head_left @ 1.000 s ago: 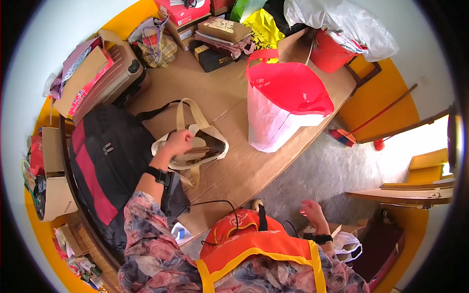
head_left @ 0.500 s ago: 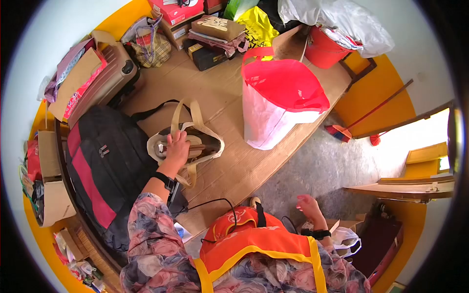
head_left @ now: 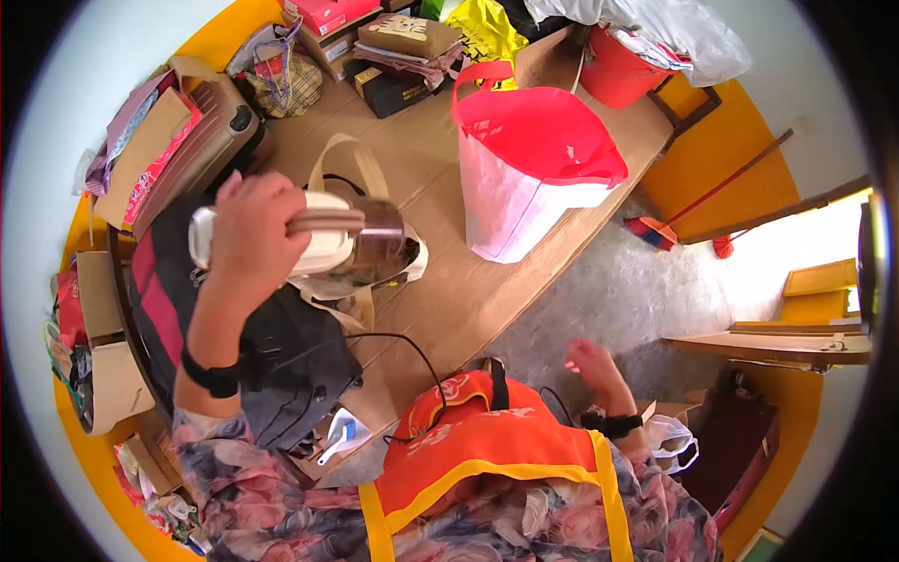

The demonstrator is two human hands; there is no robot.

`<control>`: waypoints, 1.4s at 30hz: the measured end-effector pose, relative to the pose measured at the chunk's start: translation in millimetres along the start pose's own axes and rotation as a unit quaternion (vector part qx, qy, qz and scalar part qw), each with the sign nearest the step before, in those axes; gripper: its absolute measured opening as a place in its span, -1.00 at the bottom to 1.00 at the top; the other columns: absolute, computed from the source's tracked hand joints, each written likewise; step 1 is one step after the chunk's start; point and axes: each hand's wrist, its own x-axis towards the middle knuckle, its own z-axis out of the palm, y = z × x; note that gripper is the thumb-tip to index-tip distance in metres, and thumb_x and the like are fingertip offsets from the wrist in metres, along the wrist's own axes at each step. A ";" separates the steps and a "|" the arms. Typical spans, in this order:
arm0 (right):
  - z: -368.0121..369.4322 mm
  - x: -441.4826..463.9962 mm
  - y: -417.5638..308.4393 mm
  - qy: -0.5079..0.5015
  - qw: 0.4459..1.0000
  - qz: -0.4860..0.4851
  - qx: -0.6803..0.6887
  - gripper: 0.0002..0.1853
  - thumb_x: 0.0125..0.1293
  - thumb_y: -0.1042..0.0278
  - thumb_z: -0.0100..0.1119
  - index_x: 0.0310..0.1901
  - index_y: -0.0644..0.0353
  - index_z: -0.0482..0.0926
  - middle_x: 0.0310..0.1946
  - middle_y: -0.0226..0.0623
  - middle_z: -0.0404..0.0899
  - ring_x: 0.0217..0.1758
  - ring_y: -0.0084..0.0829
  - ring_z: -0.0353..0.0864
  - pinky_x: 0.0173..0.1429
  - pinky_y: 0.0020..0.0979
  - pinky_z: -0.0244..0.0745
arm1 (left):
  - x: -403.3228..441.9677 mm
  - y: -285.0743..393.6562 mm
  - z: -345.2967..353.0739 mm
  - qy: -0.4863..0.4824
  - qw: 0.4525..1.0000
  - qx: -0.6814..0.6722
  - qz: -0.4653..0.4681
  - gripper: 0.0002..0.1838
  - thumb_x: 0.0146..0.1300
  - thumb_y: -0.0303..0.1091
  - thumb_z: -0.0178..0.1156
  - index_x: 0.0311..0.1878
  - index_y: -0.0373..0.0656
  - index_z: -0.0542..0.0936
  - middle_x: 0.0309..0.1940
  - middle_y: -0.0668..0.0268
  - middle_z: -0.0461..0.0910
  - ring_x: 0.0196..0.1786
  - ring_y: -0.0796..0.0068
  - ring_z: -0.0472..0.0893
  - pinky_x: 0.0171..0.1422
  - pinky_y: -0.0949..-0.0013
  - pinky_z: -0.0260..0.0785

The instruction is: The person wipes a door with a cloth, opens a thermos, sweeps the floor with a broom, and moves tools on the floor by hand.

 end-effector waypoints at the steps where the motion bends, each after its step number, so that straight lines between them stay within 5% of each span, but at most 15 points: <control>1: -0.2 -5.0 -36.3 -0.019 0.995 -0.099 -0.009 -0.73 0.21 0.33 -0.01 -0.10 0.28 0.44 -0.46 -0.42 0.49 -0.39 -0.60 0.47 -0.28 -0.56 0.38 | 6.5 9.6 -22.9 0.010 1.000 -0.021 0.006 -0.80 -0.35 -0.51 0.19 -0.56 -0.24 0.41 -0.47 0.24 0.39 -0.33 0.20 0.40 -0.15 0.23 0.24; 4: 1.3 -51.5 -148.4 -0.044 0.959 -0.276 0.054 -0.71 0.16 0.49 0.05 -0.05 0.26 0.41 -0.29 -0.36 0.49 -0.25 -0.62 0.44 -0.15 -0.58 0.37 | 26.3 58.9 -82.6 0.091 0.994 -0.013 0.056 -0.78 -0.37 -0.55 0.17 -0.55 -0.26 0.37 -0.49 0.23 0.38 -0.41 0.14 0.38 -0.31 0.27 0.23; 8: 11.6 -110.4 -231.2 0.000 0.819 -0.574 -0.013 -0.58 0.05 0.53 0.14 0.00 0.23 0.33 -0.26 -0.33 0.46 -0.19 -0.49 0.46 -0.12 -0.52 0.38 | 35.7 120.0 -102.7 0.067 0.987 -0.044 0.138 -0.77 -0.36 -0.52 0.19 -0.54 -0.23 0.37 -0.48 0.24 0.36 -0.39 0.16 0.39 -0.31 0.25 0.23; 11: 9.4 -139.0 -242.5 0.004 0.793 -0.605 -0.075 -0.55 -0.01 0.50 0.20 -0.02 0.22 0.33 -0.25 -0.25 0.45 -0.21 -0.40 0.48 -0.15 -0.46 0.40 | 40.8 164.7 -90.8 -0.004 0.969 -0.131 0.210 -0.78 -0.32 -0.46 0.21 -0.56 -0.20 0.37 -0.49 0.24 0.33 -0.36 0.21 0.41 -0.30 0.25 0.24; 16: -26.0 -146.7 -172.5 -0.016 0.878 -0.471 -0.089 -0.69 -0.03 0.44 0.15 -0.20 0.26 0.35 -0.53 -0.17 0.47 -0.46 -0.33 0.51 -0.32 -0.39 0.40 | 35.4 243.7 -29.4 -0.035 0.928 -0.212 0.306 -0.81 -0.27 -0.33 0.21 -0.58 -0.16 0.42 -0.43 0.28 0.34 -0.25 0.29 0.40 -0.22 0.24 0.23; 21: -69.2 -173.1 -96.9 -0.009 0.950 -0.308 -0.046 -0.72 0.02 0.41 0.17 -0.23 0.30 0.39 -0.46 -0.26 0.52 -0.39 -0.55 0.48 -0.29 -0.45 0.40 | 29.4 324.8 17.5 -0.081 0.863 -0.303 0.397 -0.78 -0.30 -0.30 0.24 -0.57 -0.14 0.43 -0.41 0.30 0.33 -0.23 0.33 0.39 -0.22 0.26 0.24; 24: -78.1 -177.2 -57.5 0.014 0.947 -0.312 0.072 -0.74 0.00 0.40 0.25 -0.29 0.29 0.45 -0.49 -0.40 0.50 -0.42 -0.68 0.40 -0.33 -0.51 0.39 | 34.0 354.6 26.1 -0.068 0.833 -0.292 0.466 -0.76 -0.26 -0.31 0.25 -0.47 -0.14 0.47 -0.35 0.29 0.34 -0.17 0.31 0.38 -0.17 0.27 0.25; 28: -95.2 -183.1 -22.1 0.081 0.939 -0.265 0.202 -0.80 0.00 0.38 0.30 -0.41 0.28 0.49 -0.58 -0.51 0.42 -0.47 -0.78 0.29 -0.43 -0.59 0.32 | 57.3 345.2 14.7 -0.186 0.813 -0.358 0.419 -0.22 -0.26 -0.21 0.36 0.15 -0.01 0.30 0.00 0.11 0.23 0.10 0.08 0.24 0.17 0.20 0.13; 31: -103.7 -191.3 -5.6 0.154 0.931 -0.282 0.170 -0.78 0.01 0.38 0.31 -0.58 0.26 0.45 -0.68 -0.57 0.29 -0.55 -0.79 0.19 -0.56 -0.62 0.16 | 63.8 341.3 22.3 -0.125 0.818 -0.330 0.454 -0.26 -0.24 -0.21 0.34 0.12 -0.06 0.32 -0.11 0.19 0.28 -0.08 0.24 0.36 0.01 0.27 0.24; 33: -107.8 -194.9 -6.3 0.162 0.924 -0.303 0.171 -0.77 0.01 0.38 0.31 -0.58 0.26 0.43 -0.69 -0.58 0.29 -0.56 -0.79 0.19 -0.56 -0.61 0.16 | 65.3 347.9 24.8 -0.348 0.727 -0.484 0.340 -0.28 -0.25 -0.25 0.37 0.09 -0.10 0.33 -0.24 0.29 0.32 -0.27 0.46 0.39 -0.16 0.43 0.30; 34: -108.8 -195.5 -7.6 0.162 0.915 -0.331 0.166 -0.76 0.01 0.38 0.31 -0.59 0.26 0.42 -0.69 -0.58 0.28 -0.57 -0.78 0.19 -0.57 -0.61 0.16 | 64.4 351.5 22.3 -0.349 0.725 -0.484 0.345 -0.28 -0.25 -0.25 0.37 0.09 -0.10 0.33 -0.24 0.29 0.32 -0.27 0.46 0.39 -0.16 0.43 0.30; 37: -105.2 -192.4 -7.7 0.172 0.902 -0.354 0.177 -0.75 0.01 0.36 0.31 -0.59 0.26 0.42 -0.70 -0.58 0.29 -0.58 -0.78 0.19 -0.58 -0.60 0.14 | 55.6 355.2 14.7 -0.293 0.791 -0.440 0.309 -0.37 -0.21 -0.23 0.37 0.00 -0.12 0.38 -0.44 0.34 0.34 -0.44 0.55 0.38 -0.32 0.50 0.31; 42: -96.3 -180.7 0.1 0.146 0.897 -0.355 0.218 -0.71 0.02 0.31 0.31 -0.61 0.24 0.39 -0.70 -0.58 0.28 -0.57 -0.77 0.19 -0.56 -0.61 0.14 | 40.9 355.8 11.0 -0.228 0.826 -0.433 0.280 -0.45 -0.17 -0.11 0.33 -0.09 -0.15 0.45 -0.52 0.35 0.38 -0.52 0.60 0.37 -0.42 0.53 0.27</control>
